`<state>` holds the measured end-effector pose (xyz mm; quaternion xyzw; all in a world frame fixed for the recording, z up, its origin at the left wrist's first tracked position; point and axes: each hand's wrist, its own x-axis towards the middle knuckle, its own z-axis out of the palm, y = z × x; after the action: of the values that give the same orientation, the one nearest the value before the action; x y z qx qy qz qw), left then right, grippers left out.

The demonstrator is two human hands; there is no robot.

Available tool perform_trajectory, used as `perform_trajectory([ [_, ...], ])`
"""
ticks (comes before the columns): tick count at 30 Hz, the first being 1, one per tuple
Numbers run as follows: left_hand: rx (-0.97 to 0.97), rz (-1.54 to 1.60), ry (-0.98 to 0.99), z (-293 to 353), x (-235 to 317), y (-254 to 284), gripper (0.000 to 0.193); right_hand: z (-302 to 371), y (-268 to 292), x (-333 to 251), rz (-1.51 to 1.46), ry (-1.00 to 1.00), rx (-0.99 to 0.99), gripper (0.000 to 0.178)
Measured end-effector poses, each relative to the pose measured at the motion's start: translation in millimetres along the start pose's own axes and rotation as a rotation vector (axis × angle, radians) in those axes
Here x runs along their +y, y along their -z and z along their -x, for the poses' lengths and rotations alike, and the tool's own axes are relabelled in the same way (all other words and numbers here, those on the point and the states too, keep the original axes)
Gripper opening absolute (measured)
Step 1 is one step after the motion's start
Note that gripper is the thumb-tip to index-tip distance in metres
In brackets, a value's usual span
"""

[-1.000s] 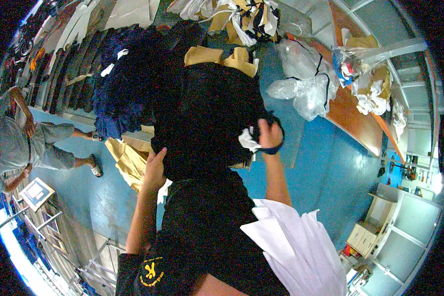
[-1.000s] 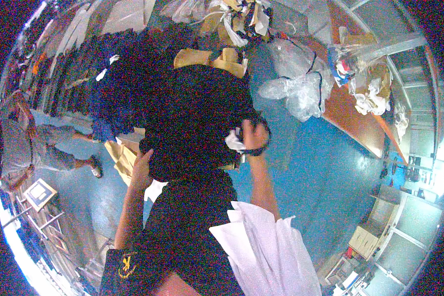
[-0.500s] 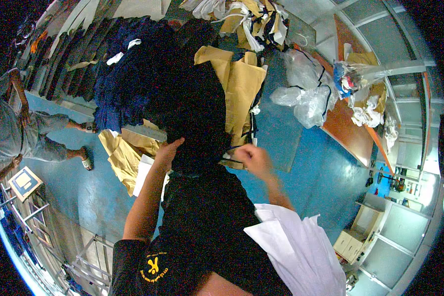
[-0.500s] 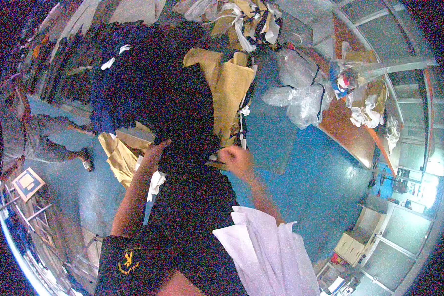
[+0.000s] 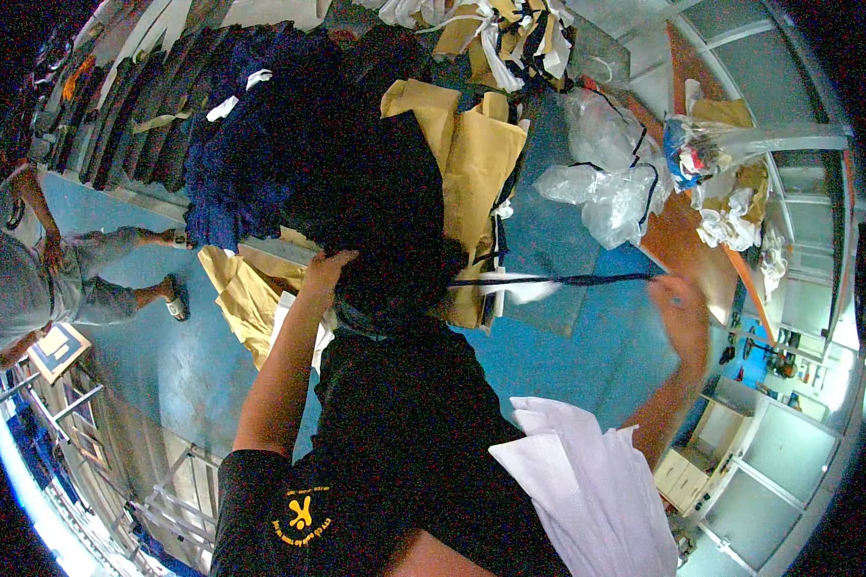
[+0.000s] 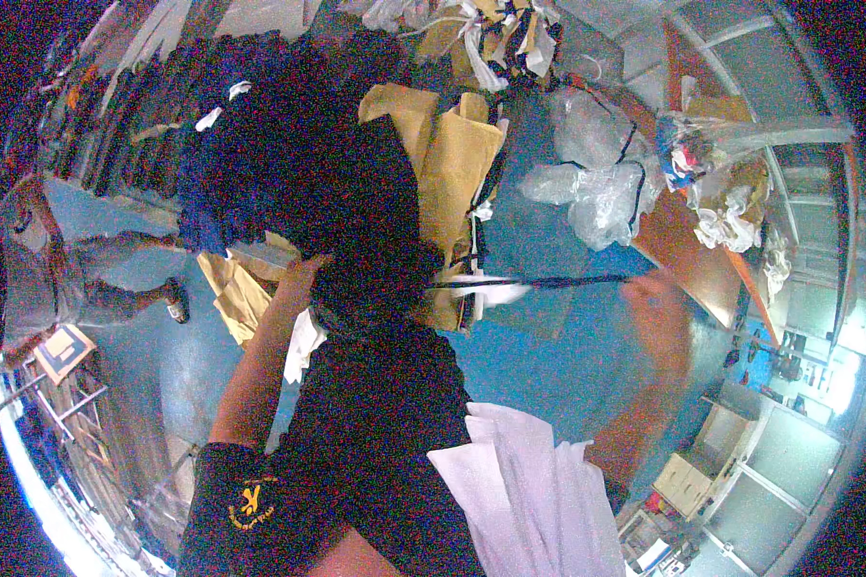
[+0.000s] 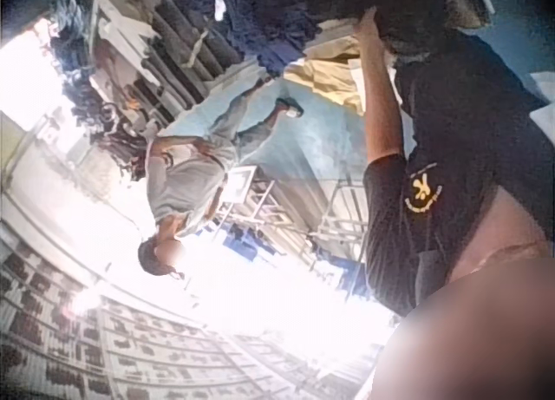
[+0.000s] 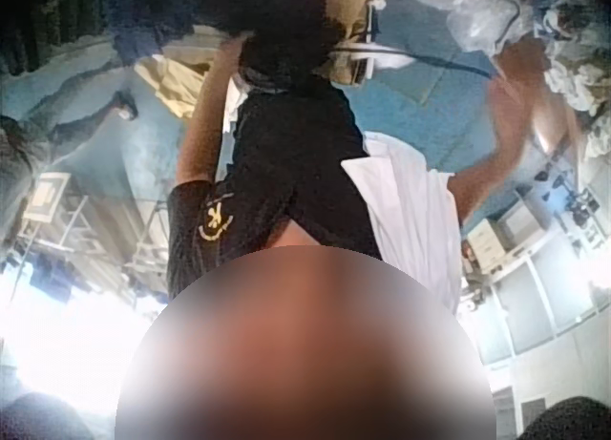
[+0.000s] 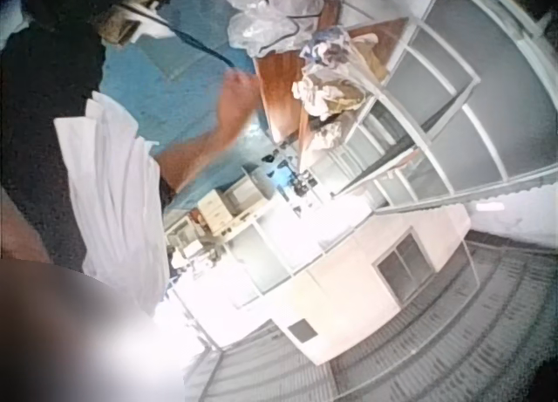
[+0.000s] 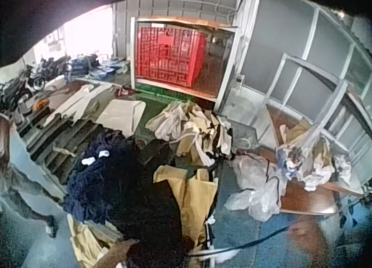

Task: The person folds dark blue garments on a workbench, inserts white paper between layers, and secures each bundle with a black tie. The person then stacks the finished bundles and walks toward parked scooters while carrying the stack.

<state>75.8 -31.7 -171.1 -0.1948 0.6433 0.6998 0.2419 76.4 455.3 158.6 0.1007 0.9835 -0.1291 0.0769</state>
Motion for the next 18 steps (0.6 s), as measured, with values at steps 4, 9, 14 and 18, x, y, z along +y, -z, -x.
perform_trajectory([
  [4, -0.088, 0.413, -0.043, 17.1, 24.3, -21.3, 0.056, 11.7, 59.0, 19.6, -0.186, 0.04, 0.482, 0.016],
  [9, -0.046, 0.58, 0.432, -8.1, 16.4, -21.7, 0.041, -7.7, 7.1, -31.6, -0.499, -0.017, 0.179, 0.028],
  [14, 0.081, 0.237, -0.099, 27.2, 56.2, -51.0, 0.038, -52.3, -144.5, -92.2, -0.878, 0.001, -0.443, 0.031],
  [18, -0.083, 0.772, 0.362, 24.9, 46.6, -37.7, 0.034, -92.8, -322.7, -112.4, -0.693, 0.09, -0.249, 0.037],
])
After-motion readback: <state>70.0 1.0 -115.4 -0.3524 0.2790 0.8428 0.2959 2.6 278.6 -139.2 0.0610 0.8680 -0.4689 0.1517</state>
